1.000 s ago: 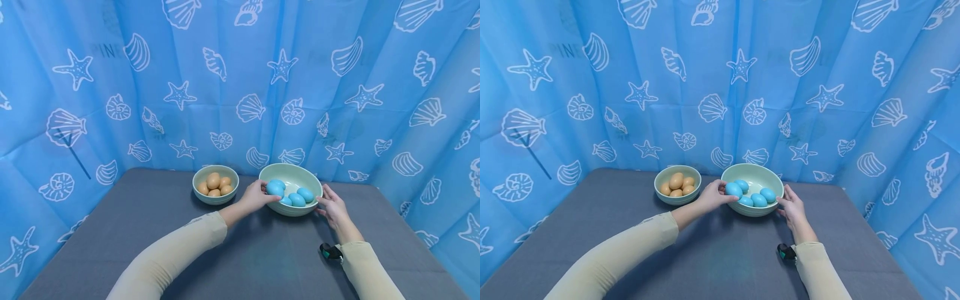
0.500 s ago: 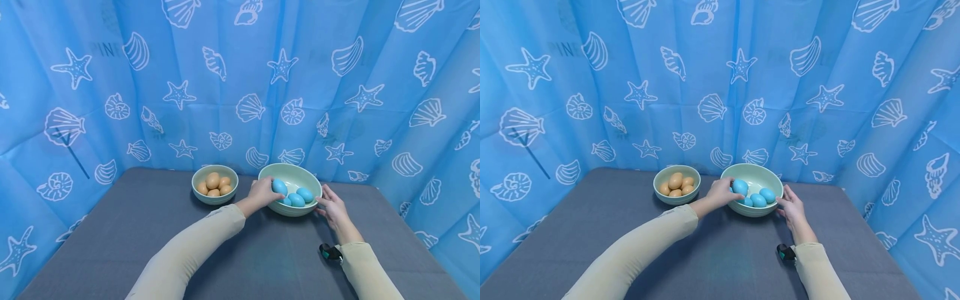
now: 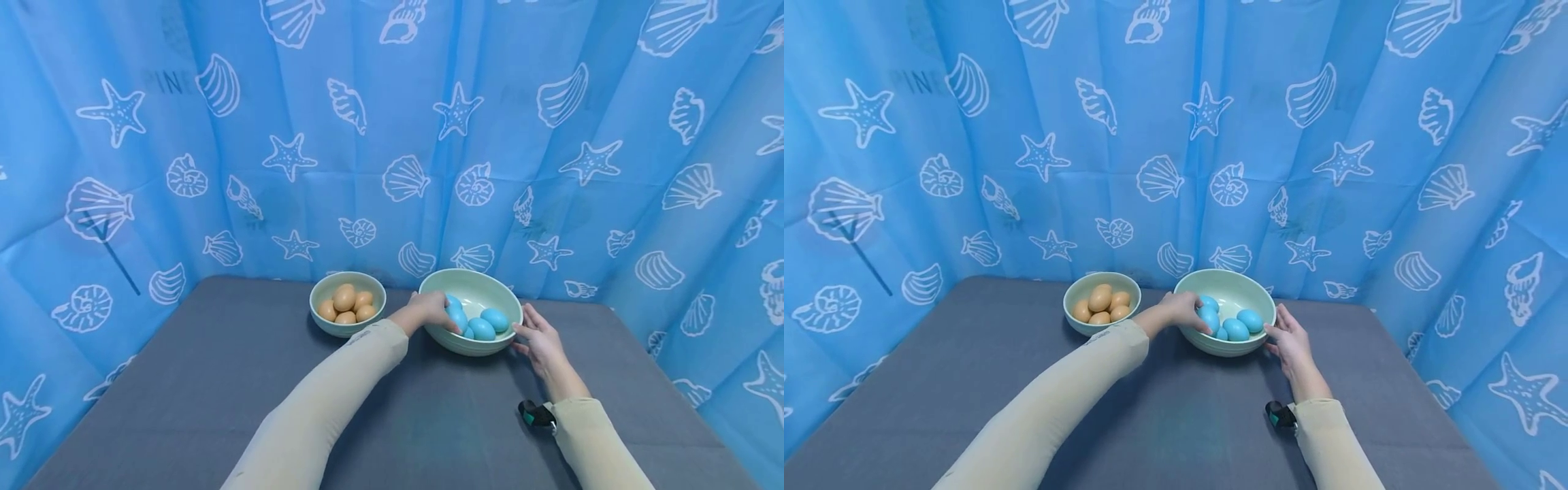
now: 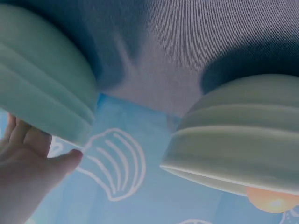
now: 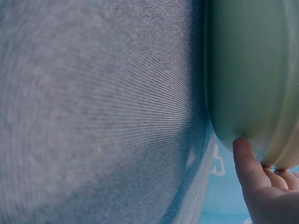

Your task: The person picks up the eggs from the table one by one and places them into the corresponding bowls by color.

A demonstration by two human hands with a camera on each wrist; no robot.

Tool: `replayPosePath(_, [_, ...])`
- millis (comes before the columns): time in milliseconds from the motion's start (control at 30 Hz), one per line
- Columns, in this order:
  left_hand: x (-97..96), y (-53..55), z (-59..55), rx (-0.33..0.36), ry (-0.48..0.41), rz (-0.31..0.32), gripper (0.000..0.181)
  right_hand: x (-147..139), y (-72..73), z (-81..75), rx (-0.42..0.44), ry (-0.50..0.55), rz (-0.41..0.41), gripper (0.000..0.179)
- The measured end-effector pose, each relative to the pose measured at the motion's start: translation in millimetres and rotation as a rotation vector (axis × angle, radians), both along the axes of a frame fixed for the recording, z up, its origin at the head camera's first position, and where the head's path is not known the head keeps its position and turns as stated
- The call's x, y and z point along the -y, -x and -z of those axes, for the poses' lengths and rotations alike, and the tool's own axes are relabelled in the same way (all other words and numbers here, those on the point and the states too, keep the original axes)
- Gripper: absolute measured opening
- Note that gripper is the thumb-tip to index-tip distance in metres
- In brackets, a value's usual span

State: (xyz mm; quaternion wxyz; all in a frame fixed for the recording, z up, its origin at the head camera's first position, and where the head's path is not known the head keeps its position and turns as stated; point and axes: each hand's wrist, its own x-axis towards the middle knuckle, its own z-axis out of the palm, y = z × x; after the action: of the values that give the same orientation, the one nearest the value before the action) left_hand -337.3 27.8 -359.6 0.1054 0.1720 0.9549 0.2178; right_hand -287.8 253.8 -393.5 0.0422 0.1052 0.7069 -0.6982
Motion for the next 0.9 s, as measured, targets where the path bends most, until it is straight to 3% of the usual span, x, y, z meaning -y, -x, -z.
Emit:
replayPosePath(167, [2.1, -0.8, -4.0, 0.082, -0.027, 0.024, 0.060, -0.1, -1.8, 0.6, -0.002, 0.004, -0.009, 0.070])
replayPosePath(467, [3.6, 5.3, -5.7, 0.219, -0.123, 0.119, 0.062, -0.2, -0.5, -1.1, -0.007, 0.016, 0.007, 0.070])
replayPosePath(733, [3.5, 6.2, -6.0, 0.244, -0.138, 0.125, 0.063, -1.1, 1.3, -1.2, -0.003, 0.006, 0.017, 0.070])
replayPosePath(900, [3.8, 5.2, -3.3, 0.204, -0.127, 0.146, 0.062, -1.9, 2.9, 0.1, -0.007, 0.001, 0.013, 0.070])
